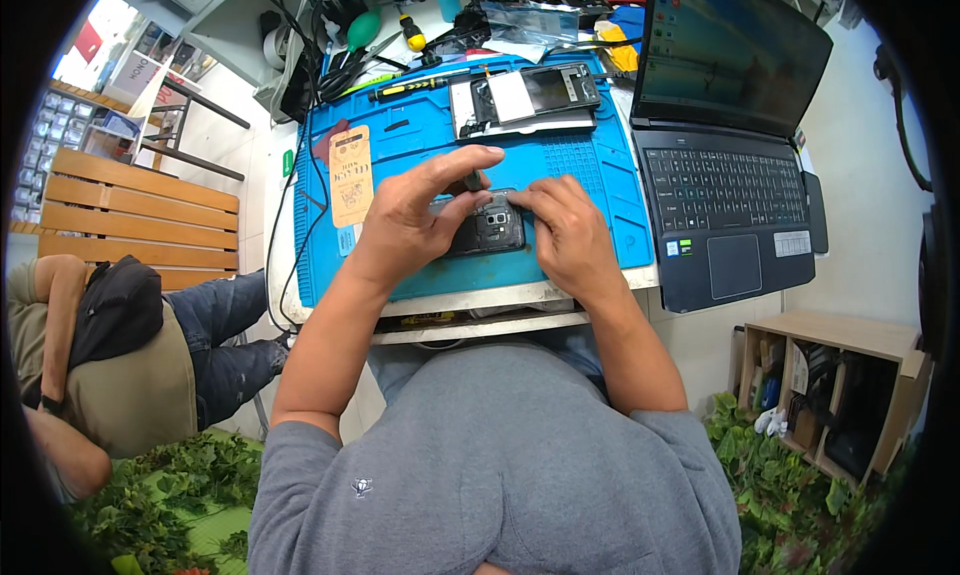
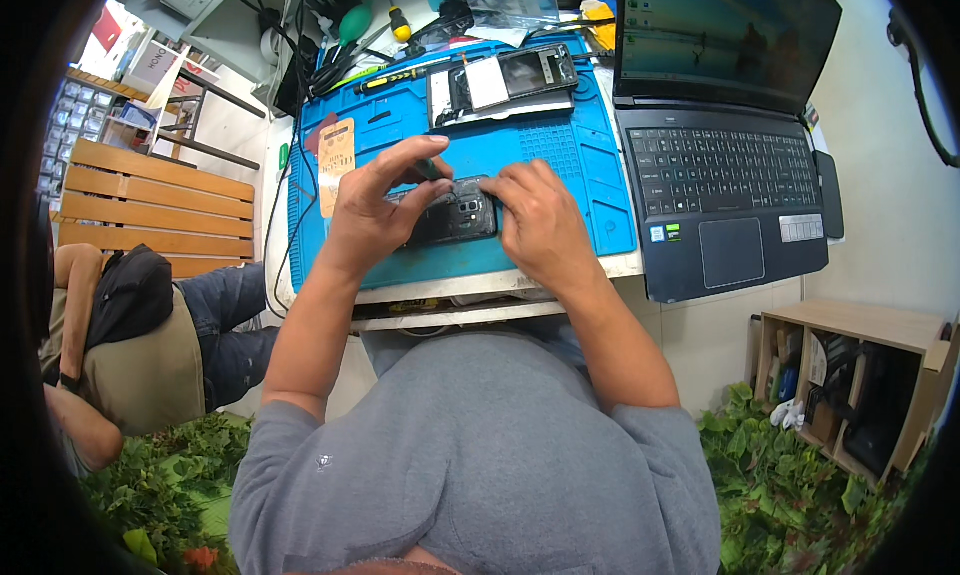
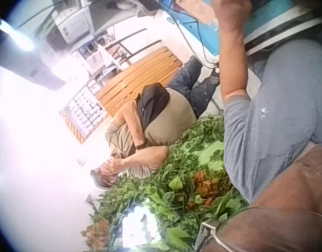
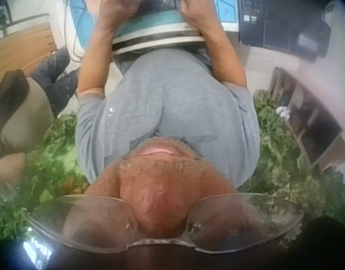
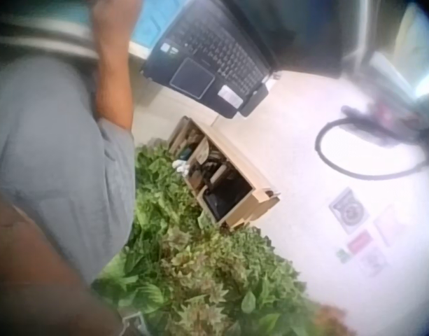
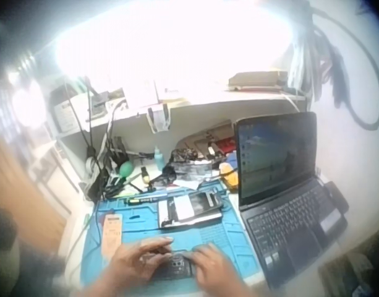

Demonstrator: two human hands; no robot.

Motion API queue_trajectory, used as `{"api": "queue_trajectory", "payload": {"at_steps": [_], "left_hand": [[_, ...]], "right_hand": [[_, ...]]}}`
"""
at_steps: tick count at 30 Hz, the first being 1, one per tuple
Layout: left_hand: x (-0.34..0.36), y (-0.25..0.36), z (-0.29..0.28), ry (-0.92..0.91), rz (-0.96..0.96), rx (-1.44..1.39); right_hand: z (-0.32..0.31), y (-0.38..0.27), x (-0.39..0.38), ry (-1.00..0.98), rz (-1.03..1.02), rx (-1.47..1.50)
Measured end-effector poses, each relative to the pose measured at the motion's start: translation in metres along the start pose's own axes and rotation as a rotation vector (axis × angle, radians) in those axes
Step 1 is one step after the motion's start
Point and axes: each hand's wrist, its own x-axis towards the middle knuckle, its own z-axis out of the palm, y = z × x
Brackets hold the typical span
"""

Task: The person disassembles a smartphone using a screwdriver, removing the back cover and several internal components on a blue repair mat.

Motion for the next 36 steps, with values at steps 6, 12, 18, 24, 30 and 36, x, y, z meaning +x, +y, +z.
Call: {"api": "queue_trajectory", "payload": {"at_steps": [6,12,18,24,30,36], "left_hand": [[0.012,-0.004,-0.004,-0.047,-0.039,-0.112],[0.025,0.004,-0.016,-0.125,0.017,0.038],[0.032,0.01,-0.025,-0.237,-0.08,0.058],[0.037,0.016,-0.026,-0.241,-0.138,0.067],[0.042,0.021,-0.03,-0.249,-0.089,0.137],[0.033,0.016,-0.03,-0.238,-0.071,0.146]], "right_hand": [[0.0,0.001,-0.001,0.007,-0.006,0.0],[-0.002,0.0,-0.001,0.015,-0.002,-0.001],[-0.001,0.0,-0.002,0.023,-0.002,0.007],[0.0,0.0,-0.001,0.017,0.006,0.013],[-0.002,-0.001,0.0,0.014,0.007,0.002],[0.0,-0.002,0.0,0.012,0.009,0.007]]}}
